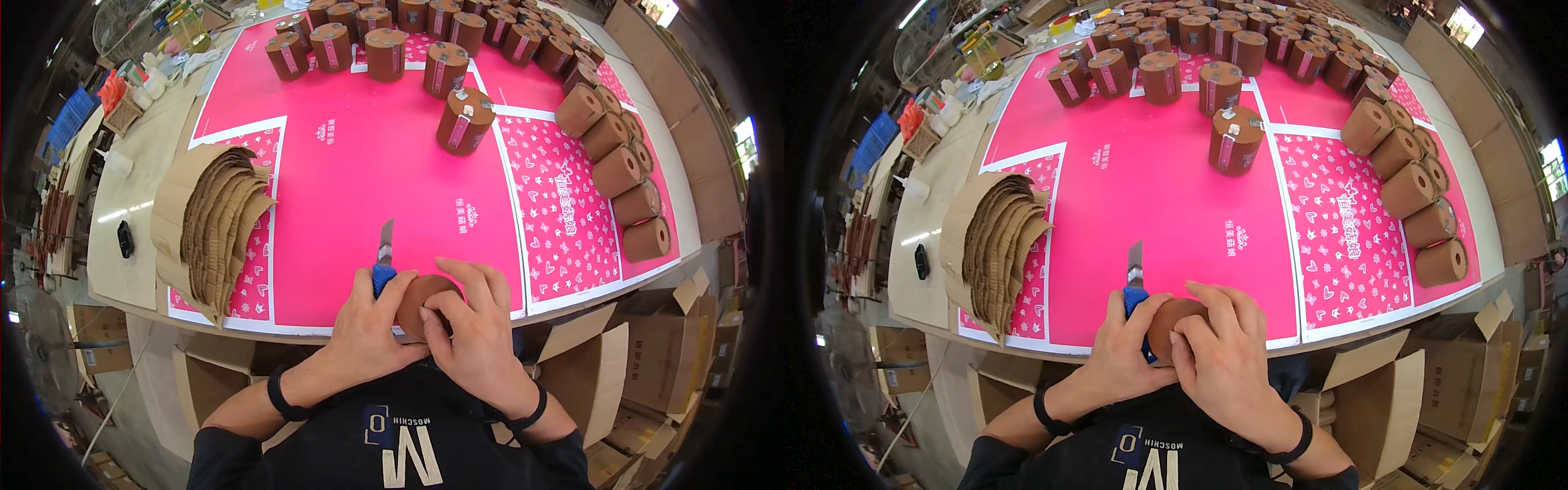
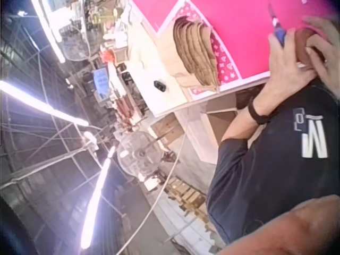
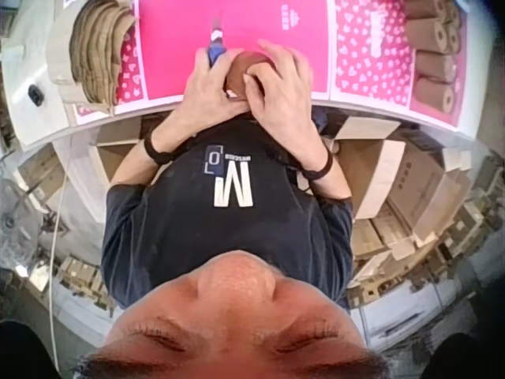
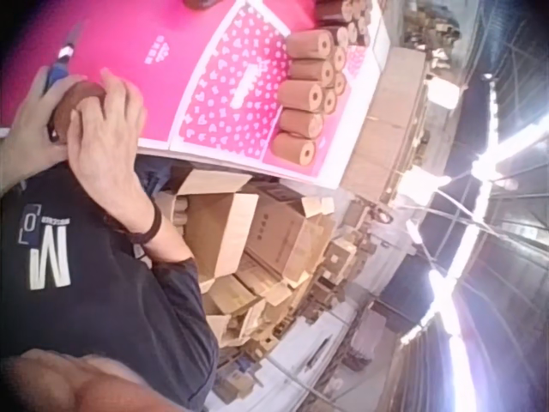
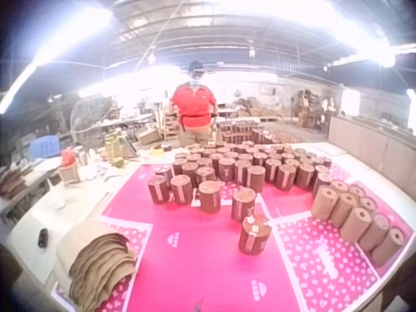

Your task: The person removes cardboard from cylindrical objects using a utility knife, then uses the knife to carve a hole into the center of each cylinder before placing it on a pink surface.

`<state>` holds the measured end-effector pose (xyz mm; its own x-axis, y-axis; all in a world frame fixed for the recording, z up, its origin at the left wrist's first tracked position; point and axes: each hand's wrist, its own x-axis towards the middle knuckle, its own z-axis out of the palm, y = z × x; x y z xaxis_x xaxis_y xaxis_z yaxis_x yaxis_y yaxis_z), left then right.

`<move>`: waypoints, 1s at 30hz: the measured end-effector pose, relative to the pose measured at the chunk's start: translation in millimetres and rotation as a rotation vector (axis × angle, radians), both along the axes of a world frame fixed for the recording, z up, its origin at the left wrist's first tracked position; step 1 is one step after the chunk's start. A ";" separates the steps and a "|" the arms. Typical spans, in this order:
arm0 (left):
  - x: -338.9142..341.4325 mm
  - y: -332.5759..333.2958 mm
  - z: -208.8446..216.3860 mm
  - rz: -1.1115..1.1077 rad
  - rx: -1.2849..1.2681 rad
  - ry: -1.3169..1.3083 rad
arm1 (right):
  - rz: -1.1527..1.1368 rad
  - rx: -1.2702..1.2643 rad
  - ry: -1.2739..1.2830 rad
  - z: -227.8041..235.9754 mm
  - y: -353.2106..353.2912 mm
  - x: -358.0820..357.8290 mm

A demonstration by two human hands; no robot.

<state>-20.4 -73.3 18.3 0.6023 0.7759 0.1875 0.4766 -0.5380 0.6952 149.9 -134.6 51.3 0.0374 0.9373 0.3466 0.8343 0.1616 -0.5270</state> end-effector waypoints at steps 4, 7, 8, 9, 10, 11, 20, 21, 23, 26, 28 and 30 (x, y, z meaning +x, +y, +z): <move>-1.3 5.0 10.0 0.018 -0.054 0.035 | -0.076 0.048 0.137 8.8 2.4 22.1; -13.2 17.3 11.8 0.045 -0.076 0.045 | -0.256 0.074 0.449 4.1 -2.9 61.6; -17.5 23.1 12.0 0.080 -0.030 0.024 | -0.271 0.079 0.437 -7.0 -6.1 72.5; -22.9 29.2 12.4 0.124 0.016 0.012 | -0.268 -0.012 0.465 -27.1 -5.8 81.3; -26.4 37.5 15.7 0.145 0.048 0.010 | -0.265 -0.105 0.494 -43.5 -4.9 85.1; -28.3 43.2 19.0 0.145 0.050 0.009 | -0.264 -0.102 0.493 -57.0 -5.5 80.7; -29.5 56.3 27.8 0.279 0.264 0.071 | 0.043 -0.508 1.187 -52.3 -41.8 43.2; -25.4 57.0 25.4 0.265 0.232 0.018 | -0.065 -0.446 0.963 -57.4 -37.5 52.2; -21.9 59.0 19.7 0.253 0.279 0.011 | -0.120 -0.324 0.998 -54.1 -34.2 56.9; -16.0 62.2 15.2 0.237 0.255 -0.001 | -0.181 -0.309 0.799 -53.0 -34.6 61.6; -11.5 67.8 16.3 0.257 0.235 0.026 | -0.207 -0.318 0.715 -57.7 -41.4 67.4; -7.2 78.3 17.3 0.245 0.221 0.002 | -0.277 -0.365 0.639 -55.5 -47.1 71.1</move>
<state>-27.6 5.0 35.6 0.4032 0.8386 0.3664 0.6117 -0.5448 0.5737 221.0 -181.8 -4.2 0.3748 0.9151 -0.1485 0.3363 -0.2835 -0.8981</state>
